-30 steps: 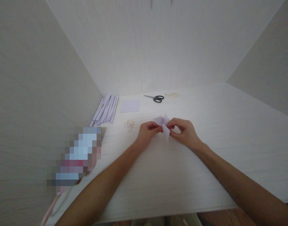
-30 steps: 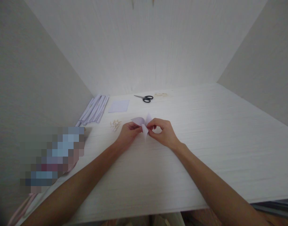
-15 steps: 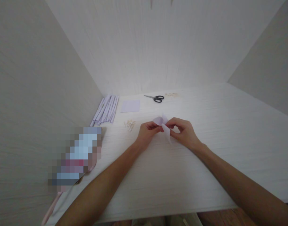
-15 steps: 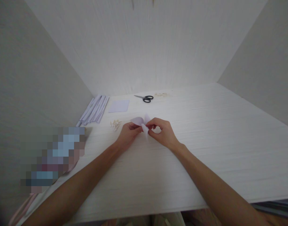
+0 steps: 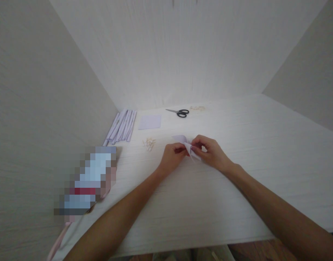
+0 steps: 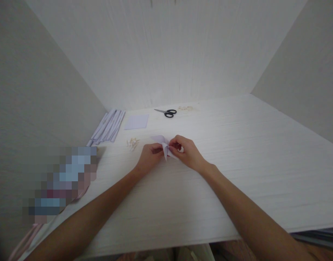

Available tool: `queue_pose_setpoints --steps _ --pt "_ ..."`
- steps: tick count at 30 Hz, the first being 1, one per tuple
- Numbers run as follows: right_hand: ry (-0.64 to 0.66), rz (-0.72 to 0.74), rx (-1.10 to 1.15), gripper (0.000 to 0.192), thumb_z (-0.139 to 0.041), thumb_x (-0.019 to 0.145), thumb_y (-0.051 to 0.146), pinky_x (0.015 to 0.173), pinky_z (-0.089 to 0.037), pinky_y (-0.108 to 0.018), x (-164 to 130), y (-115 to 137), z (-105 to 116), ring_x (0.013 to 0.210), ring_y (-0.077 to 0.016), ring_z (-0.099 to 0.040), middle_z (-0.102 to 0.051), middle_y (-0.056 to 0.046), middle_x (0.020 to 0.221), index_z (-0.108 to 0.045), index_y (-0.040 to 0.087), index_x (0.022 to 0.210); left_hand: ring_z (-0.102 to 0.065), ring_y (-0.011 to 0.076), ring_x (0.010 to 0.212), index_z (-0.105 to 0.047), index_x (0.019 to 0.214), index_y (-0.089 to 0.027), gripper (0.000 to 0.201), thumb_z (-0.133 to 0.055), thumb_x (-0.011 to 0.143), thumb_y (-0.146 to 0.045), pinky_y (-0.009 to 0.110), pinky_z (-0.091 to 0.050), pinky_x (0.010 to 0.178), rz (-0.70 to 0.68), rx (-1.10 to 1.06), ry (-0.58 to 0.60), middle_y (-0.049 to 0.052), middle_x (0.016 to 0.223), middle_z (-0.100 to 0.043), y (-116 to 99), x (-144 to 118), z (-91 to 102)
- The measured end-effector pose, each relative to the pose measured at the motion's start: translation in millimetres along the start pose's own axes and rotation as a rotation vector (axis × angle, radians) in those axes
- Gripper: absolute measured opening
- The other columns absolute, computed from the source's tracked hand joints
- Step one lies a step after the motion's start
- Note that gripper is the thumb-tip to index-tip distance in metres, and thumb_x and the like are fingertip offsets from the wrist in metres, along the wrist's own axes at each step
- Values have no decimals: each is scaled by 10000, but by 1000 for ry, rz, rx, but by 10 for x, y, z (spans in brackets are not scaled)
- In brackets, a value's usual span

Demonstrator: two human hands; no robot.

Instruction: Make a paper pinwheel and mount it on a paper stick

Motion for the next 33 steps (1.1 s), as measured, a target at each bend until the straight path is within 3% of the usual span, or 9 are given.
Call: queue_pose_setpoints --steps 6,11,14,19,23,33 --pt "-1 53 -21 33 -487 754 177 536 -350 -234 5 60 47 593 -102 -432 -493 1 650 -509 168 731 -557 104 590 -656 597 -141 98 -566 627 -117 215 -436 588 -114 168 -40 4 604 -624 -61 -15 39" --pt "-231 187 -45 30 -501 746 158 576 -374 -258 -37 199 220 630 -115 -445 -494 -7 683 -510 185 737 -560 108 573 -660 595 -156 95 -583 630 -114 225 -439 580 -261 315 -179 6 594 -637 -148 -53 96" --pt "-324 255 -82 67 -513 727 127 562 -384 -264 -70 271 273 618 -119 -453 -503 -6 662 -507 194 719 -543 100 544 -644 563 -157 125 -571 664 -146 219 -429 543 -425 421 -279 3 579 -622 -251 -127 106" --pt "-241 320 -128 74 -536 712 125 556 -402 -263 -83 330 204 601 -113 -470 -533 -13 680 -523 195 733 -476 70 486 -584 531 -137 193 -528 715 -157 185 -373 461 -717 531 -365 -16 513 -520 -388 -264 88" --pt "-179 338 -120 117 -545 706 125 583 -408 -263 -92 340 153 611 -105 -477 -547 -20 723 -529 189 802 -432 46 471 -530 512 -124 229 -499 738 -138 162 -337 443 -764 562 -335 -27 510 -461 -411 -291 58" --pt "-56 330 -28 164 -500 668 60 548 -384 -240 -93 321 122 576 -92 -441 -508 -1 679 -506 186 773 -445 43 495 -541 561 -124 188 -495 744 -123 151 -346 454 -831 598 -279 -19 545 -484 -407 -297 1"
Point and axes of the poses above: each hand's wrist, its own x-axis towards the middle knuckle, its own z-axis out of the back of the hand, y = z × x, the point moved 5 cm from there along x, towards the middle knuckle
